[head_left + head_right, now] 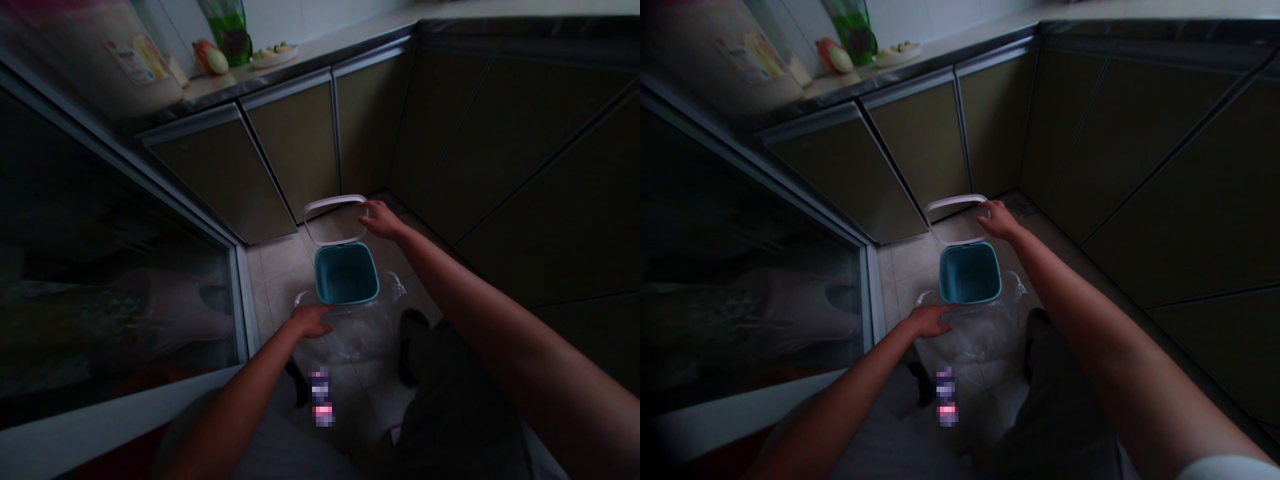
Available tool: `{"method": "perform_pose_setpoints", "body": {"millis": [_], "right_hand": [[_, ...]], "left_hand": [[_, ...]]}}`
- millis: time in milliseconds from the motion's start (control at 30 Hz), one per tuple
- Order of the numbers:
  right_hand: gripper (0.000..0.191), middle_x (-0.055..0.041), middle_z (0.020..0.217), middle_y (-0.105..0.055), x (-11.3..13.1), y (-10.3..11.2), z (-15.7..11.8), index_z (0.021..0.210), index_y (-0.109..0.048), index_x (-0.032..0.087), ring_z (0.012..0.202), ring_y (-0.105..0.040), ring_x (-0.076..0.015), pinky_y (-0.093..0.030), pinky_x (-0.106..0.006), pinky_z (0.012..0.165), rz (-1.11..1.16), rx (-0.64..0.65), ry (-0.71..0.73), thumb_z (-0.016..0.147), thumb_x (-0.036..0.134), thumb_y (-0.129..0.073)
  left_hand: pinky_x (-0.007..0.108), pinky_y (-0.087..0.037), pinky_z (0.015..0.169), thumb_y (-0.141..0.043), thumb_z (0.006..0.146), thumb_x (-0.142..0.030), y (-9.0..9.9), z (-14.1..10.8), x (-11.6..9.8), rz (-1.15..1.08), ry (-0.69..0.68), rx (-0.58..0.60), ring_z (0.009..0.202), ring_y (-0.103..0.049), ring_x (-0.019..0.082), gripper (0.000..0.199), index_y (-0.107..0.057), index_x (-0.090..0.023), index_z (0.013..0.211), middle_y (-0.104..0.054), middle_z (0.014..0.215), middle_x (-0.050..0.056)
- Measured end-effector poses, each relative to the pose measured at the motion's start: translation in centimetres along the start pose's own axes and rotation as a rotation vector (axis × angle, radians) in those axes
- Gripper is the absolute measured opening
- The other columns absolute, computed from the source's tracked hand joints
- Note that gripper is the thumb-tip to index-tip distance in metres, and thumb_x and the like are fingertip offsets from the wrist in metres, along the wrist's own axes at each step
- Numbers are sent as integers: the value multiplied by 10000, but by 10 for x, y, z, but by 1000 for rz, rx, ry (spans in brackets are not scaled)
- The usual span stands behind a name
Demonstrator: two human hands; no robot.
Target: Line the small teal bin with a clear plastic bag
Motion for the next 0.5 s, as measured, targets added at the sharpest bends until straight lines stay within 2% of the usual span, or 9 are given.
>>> {"method": "perform_pose_setpoints", "body": {"millis": [100,167,267,333,367,433,500], "right_hand": [[561,-199,1492,-548,2,4,-2,1467,-614,128,1351,-561,-312,-398,-451,1211,-16,8,-29,941,322,-642],[517,-194,1431,-610,1,6,-5,1425,-644,123,1295,-600,-305,-438,-429,1167,-50,23,-40,951,328,-629],[380,-132,1279,-722,-10,-2,-16,1280,-723,176,1156,-677,-273,-515,-367,1030,-134,124,-85,962,345,-604],[340,-96,1216,-755,-26,-14,-29,1214,-744,225,1082,-705,-256,-534,-330,931,-220,226,-139,951,400,-620],[359,-91,1214,-758,-36,-21,-38,1214,-744,244,1074,-710,-258,-534,-325,900,-275,282,-170,937,448,-640],[468,-112,1225,-752,-59,-38,-57,1231,-742,245,1085,-709,-282,-533,-341,868,-391,416,-235,883,555,-693],[544,-157,1155,-757,-82,-56,-80,1186,-760,181,1021,-720,-301,-535,-360,824,-470,608,-292,827,590,-742]], "left_hand": [[441,-517,1008,-644,916,-534,12,-2,-4,30,5,-71,1225,-671,352,617,-625,-311,1490,-774,1209,104],[399,-519,973,-587,967,-473,30,-5,-3,34,38,-189,1178,-687,309,449,-712,-291,1358,-769,1206,93],[356,-513,939,-563,986,-405,59,-13,10,77,176,-414,1136,-688,268,310,-740,-253,1191,-744,1220,95],[354,-511,941,-589,970,-450,69,-18,26,119,297,-503,1160,-676,272,354,-694,-245,1238,-718,1256,109],[361,-513,940,-599,958,-501,69,-18,37,131,357,-510,1179,-671,284,427,-666,-239,1289,-703,1285,125],[372,-519,920,-604,930,-596,60,-15,58,116,438,-446,1191,-672,309,560,-636,-224,1347,-686,1322,159],[352,-521,858,-626,911,-586,44,-6,70,62,411,-336,1110,-706,305,525,-689,-207,1268,-724,1241,162]]}}
Point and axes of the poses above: each hand's wrist, its own z-axis towards the middle knuckle, its own y-axis out of the back of the hand, x = y × z, the point moved 7 cm from there along z, towards the middle knuckle
